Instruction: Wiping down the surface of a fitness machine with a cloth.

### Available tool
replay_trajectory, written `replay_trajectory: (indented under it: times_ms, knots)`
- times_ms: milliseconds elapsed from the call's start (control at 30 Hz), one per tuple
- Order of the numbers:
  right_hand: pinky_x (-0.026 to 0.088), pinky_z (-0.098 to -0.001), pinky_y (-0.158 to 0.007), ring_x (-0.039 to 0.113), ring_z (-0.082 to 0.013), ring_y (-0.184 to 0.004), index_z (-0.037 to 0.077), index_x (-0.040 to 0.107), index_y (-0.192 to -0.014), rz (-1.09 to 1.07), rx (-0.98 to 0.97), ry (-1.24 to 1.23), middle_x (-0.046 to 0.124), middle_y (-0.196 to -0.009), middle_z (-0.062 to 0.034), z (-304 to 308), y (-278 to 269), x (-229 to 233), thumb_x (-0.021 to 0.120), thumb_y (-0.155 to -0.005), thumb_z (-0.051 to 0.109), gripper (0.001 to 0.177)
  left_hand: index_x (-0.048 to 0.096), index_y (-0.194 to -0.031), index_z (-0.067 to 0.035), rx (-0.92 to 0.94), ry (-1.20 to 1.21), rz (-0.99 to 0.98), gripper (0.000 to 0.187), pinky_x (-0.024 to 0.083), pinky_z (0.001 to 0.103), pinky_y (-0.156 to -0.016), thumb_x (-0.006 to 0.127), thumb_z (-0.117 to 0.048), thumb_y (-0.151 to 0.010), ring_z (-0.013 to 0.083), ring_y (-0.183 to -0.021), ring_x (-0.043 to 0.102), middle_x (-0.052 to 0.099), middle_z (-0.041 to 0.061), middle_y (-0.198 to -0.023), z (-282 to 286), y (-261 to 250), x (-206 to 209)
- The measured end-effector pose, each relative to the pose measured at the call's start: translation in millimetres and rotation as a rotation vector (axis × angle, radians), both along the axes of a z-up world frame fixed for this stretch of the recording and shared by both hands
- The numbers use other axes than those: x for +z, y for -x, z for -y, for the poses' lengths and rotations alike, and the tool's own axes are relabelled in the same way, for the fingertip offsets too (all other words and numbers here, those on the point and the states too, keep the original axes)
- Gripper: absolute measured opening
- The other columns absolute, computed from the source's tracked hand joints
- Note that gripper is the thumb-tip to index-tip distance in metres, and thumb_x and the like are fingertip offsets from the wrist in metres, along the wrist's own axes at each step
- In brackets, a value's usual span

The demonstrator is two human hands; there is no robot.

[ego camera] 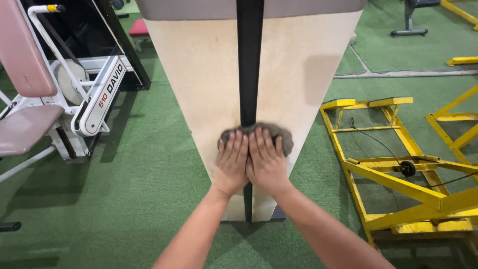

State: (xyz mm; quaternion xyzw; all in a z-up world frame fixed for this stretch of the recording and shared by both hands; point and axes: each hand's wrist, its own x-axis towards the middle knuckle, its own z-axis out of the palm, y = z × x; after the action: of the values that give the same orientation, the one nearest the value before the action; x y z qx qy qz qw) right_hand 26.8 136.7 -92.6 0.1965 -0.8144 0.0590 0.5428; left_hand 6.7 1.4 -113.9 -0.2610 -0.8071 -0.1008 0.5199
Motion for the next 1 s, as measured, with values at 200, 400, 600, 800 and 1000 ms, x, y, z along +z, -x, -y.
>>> replay_trajectory:
  times_ms: [200, 400, 600, 800, 1000]
  knots:
    - [0.012, -0.0559, -0.125, 0.038, -0.0352, -0.151, 0.003, 0.049, -0.154, -0.052, -0.031, 0.014, 0.043, -0.162, -0.0172, -1, 4, 65, 0.044, -0.097, 0.032, 0.064, 0.047, -0.154, -0.005, 0.019, 0.007, -0.097, 0.06, 0.019, 0.053, -0.125, 0.039, -0.027, -0.098, 0.0348, -0.148, 0.042, 0.045, 0.016, -0.159, -5, 14, 57]
    - [0.01, -0.0544, -0.126, 0.042, -0.0349, -0.148, 0.002, 0.05, -0.152, -0.053, -0.049, -0.04, 0.046, -0.159, -0.0189, -4, 8, -10, 0.043, -0.095, 0.032, 0.065, 0.048, -0.152, -0.005, 0.023, 0.005, -0.027, 0.06, 0.022, 0.053, -0.122, 0.046, -0.025, -0.095, 0.037, -0.143, 0.046, 0.049, 0.018, -0.155, -1, 7, -15]
    - [0.021, -0.0528, -0.124, 0.049, -0.0317, -0.143, 0.006, 0.058, -0.146, -0.059, -0.061, -0.046, 0.053, -0.154, -0.0155, -2, -2, -30, 0.052, -0.088, 0.036, 0.066, 0.045, -0.156, -0.01, 0.023, 0.025, 0.002, 0.07, 0.023, 0.051, -0.123, 0.047, -0.03, -0.089, 0.0322, -0.147, 0.042, 0.044, 0.013, -0.161, 4, -1, -38]
    - [0.007, -0.055, -0.125, 0.04, -0.0368, -0.15, 0.001, 0.049, -0.154, -0.054, -0.025, -0.002, 0.043, -0.162, -0.0198, -6, 18, 62, 0.05, -0.095, 0.034, 0.067, 0.047, -0.154, -0.005, -0.021, 0.0, -0.069, 0.061, 0.024, 0.054, -0.122, 0.041, -0.02, -0.095, 0.0363, -0.145, 0.044, 0.045, 0.017, -0.158, -5, 16, 74]
    - [0.005, -0.0534, -0.127, 0.037, -0.0346, -0.153, 0.001, 0.046, -0.157, -0.1, -0.061, -0.03, 0.04, -0.164, -0.0178, -9, 13, 114, 0.043, -0.1, 0.033, 0.064, 0.044, -0.156, -0.008, -0.012, -0.065, -0.152, 0.06, 0.013, 0.051, -0.128, 0.039, -0.024, -0.098, 0.0318, -0.151, 0.037, 0.041, 0.013, -0.162, -12, 23, 112]
